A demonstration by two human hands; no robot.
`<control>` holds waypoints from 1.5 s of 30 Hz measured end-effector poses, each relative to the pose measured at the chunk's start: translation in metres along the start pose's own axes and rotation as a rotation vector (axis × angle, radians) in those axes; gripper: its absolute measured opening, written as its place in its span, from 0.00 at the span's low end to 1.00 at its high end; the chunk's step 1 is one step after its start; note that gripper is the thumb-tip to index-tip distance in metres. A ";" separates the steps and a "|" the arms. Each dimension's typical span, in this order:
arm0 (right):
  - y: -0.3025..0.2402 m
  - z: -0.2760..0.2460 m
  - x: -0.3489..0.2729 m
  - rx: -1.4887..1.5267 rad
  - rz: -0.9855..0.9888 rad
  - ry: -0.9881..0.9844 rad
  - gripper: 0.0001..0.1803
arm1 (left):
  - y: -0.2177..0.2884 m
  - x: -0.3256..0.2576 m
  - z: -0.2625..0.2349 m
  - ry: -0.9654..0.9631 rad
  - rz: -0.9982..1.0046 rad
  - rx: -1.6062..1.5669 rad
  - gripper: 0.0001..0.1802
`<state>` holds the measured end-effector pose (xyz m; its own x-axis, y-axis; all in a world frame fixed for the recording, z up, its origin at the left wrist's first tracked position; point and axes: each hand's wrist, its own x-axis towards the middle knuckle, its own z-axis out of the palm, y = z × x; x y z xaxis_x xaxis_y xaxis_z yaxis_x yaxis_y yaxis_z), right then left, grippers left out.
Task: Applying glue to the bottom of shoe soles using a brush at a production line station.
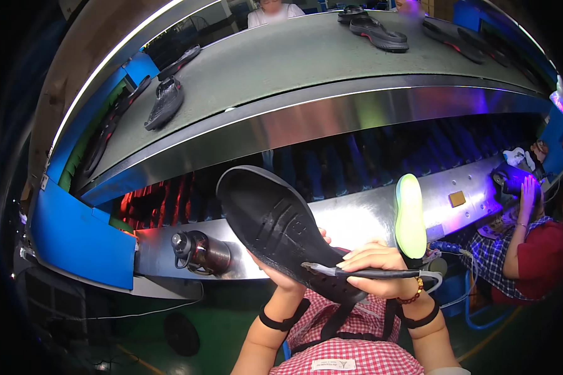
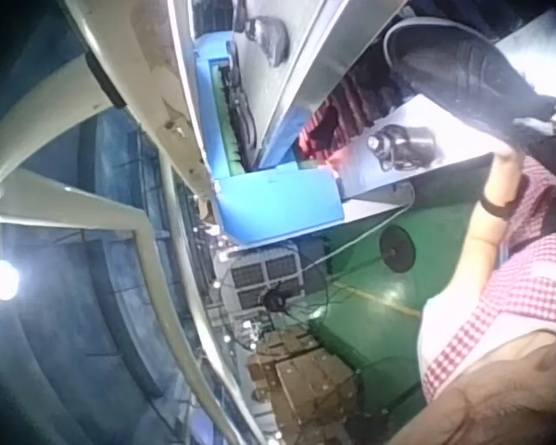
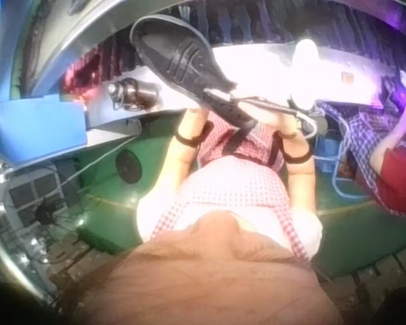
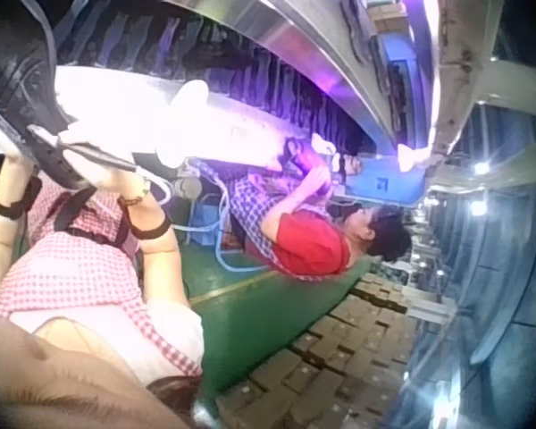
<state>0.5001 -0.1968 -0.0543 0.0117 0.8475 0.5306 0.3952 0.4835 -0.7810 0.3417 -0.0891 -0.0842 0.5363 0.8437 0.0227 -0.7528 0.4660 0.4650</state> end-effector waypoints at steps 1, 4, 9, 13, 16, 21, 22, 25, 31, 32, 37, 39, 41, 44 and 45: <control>-0.007 -0.001 -0.001 -0.027 -0.006 -0.054 0.10 | 0.001 -0.001 -0.001 -0.033 0.035 0.037 0.54; -0.013 0.005 -0.001 0.002 -0.107 -0.204 0.11 | 0.007 0.004 0.002 -0.155 0.073 0.026 0.50; -0.013 -0.005 -0.007 -0.009 0.105 -0.043 0.12 | 0.013 0.007 0.008 -0.192 0.101 -0.195 0.57; -0.022 -0.005 -0.002 -0.027 0.003 -0.245 0.11 | 0.018 0.007 0.003 -0.212 0.160 -0.108 0.57; -0.018 -0.006 -0.008 0.207 0.037 -0.126 0.11 | 0.019 0.007 0.009 -0.263 0.148 -0.165 0.57; -0.024 -0.007 0.002 0.120 0.084 0.086 0.13 | 0.012 0.007 0.007 -0.136 0.188 -0.070 0.56; -0.023 -0.003 0.006 0.084 0.058 0.068 0.13 | 0.011 0.007 0.008 -0.123 0.204 -0.057 0.55; -0.013 0.010 0.009 0.024 0.026 0.025 0.12 | 0.008 0.010 0.007 -0.089 0.205 -0.062 0.53; -0.014 0.017 0.002 0.093 0.060 0.021 0.11 | 0.013 0.007 0.011 -0.038 0.209 -0.067 0.52; -0.014 0.017 0.002 0.094 0.062 0.025 0.12 | 0.013 0.007 0.011 -0.050 0.205 -0.042 0.52; -0.015 0.016 0.003 0.077 0.049 0.036 0.12 | 0.013 0.007 0.014 -0.052 0.213 -0.063 0.52; -0.014 0.016 0.002 0.080 0.058 0.061 0.12 | 0.012 0.007 0.017 -0.061 0.203 -0.064 0.52; -0.011 0.017 0.002 0.092 0.066 0.103 0.12 | 0.011 0.006 0.026 0.004 0.246 -0.045 0.47; -0.012 0.014 0.003 0.051 0.069 0.129 0.11 | 0.011 0.006 0.027 -0.031 0.259 -0.056 0.46; -0.011 0.013 0.002 0.037 0.071 0.100 0.11 | 0.011 0.006 0.029 -0.033 0.256 -0.054 0.46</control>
<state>0.4842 -0.1977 -0.0489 0.1303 0.8547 0.5025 0.3562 0.4327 -0.8282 0.3478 -0.0863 -0.0538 0.3374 0.9271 0.1632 -0.8844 0.2528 0.3923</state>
